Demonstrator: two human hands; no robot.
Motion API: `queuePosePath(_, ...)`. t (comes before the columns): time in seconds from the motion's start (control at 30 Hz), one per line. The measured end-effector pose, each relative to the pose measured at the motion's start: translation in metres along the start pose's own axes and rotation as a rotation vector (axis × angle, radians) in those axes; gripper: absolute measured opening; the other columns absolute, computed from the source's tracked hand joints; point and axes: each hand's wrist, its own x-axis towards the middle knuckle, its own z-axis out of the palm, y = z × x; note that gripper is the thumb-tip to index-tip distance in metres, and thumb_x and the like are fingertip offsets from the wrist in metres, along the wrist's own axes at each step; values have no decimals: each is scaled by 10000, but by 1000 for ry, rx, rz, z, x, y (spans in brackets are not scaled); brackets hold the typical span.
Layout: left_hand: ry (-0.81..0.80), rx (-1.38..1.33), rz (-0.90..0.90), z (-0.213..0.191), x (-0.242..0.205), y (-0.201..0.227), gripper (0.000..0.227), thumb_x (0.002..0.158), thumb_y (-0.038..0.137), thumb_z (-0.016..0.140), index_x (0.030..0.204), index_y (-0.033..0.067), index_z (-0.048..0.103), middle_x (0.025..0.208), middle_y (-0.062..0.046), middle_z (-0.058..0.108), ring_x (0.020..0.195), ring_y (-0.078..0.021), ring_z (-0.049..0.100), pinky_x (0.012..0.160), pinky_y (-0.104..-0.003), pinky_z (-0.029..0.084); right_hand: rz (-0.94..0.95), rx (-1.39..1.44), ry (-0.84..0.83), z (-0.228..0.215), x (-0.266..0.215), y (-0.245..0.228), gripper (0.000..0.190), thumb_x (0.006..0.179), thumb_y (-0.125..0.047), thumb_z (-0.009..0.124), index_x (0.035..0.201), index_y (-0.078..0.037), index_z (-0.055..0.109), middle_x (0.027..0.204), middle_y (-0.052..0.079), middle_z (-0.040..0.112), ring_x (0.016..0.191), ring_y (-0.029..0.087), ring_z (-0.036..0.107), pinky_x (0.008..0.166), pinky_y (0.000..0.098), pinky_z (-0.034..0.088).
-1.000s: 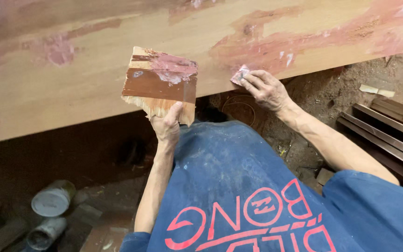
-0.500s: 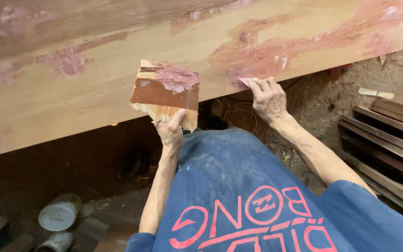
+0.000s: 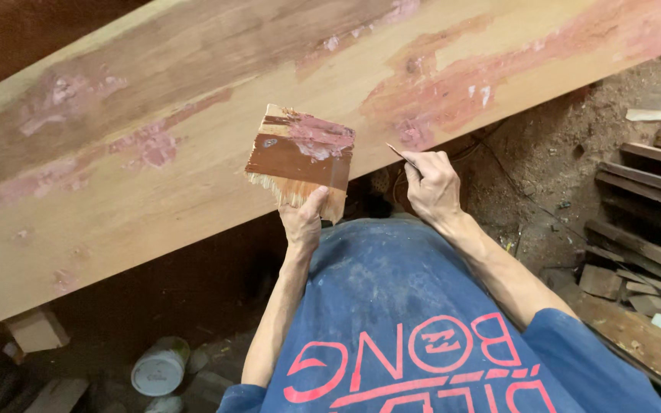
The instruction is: The person applies a pink wood filler to a large plank using a putty knife, smoothing it into the surface. The person repeatedly scoops filler from a bucket and spreads it across the wood, focusing on specific areas.
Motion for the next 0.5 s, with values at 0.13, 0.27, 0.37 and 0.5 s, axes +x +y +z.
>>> queuePosePath(0.13, -4, 106, -16, -6, 1, 9, 347, 854, 47, 752, 1183, -24, 666, 1085, -74, 721, 940, -171, 700, 836, -310, 585, 131, 304, 6, 10, 10, -30, 194, 980, -73, 697, 1161, -26, 746, 1032, 157, 758, 929, 250, 732, 807, 346, 580)
queuePosePath(0.27, -54, 190, -44, -7, 3, 12, 290, 872, 77, 758, 1134, -29, 694, 1033, -80, 755, 880, -158, 720, 785, -302, 594, 373, 384, 53, 27, 29, -53, 247, 972, -132, 671, 1171, 6, 724, 1021, 154, 781, 896, 190, 761, 785, 306, 596)
queuePosePath(0.37, -130, 185, -15, -7, 3, 6, 265, 884, 86, 751, 1120, -24, 699, 1007, -67, 763, 862, -150, 721, 768, -300, 586, 476, 354, 76, 36, 40, -62, 264, 949, -152, 672, 1140, 22, 729, 980, 158, 784, 863, 178, 764, 765, 311, 595)
queuePosePath(0.5, -223, 324, 54, -11, 1, -4, 191, 919, 82, 747, 1079, -21, 729, 956, -77, 773, 820, -160, 714, 732, -313, 569, 641, 417, 12, 47, 45, -72, 272, 937, -167, 660, 1133, 4, 741, 860, 162, 782, 755, 203, 742, 705, 322, 582)
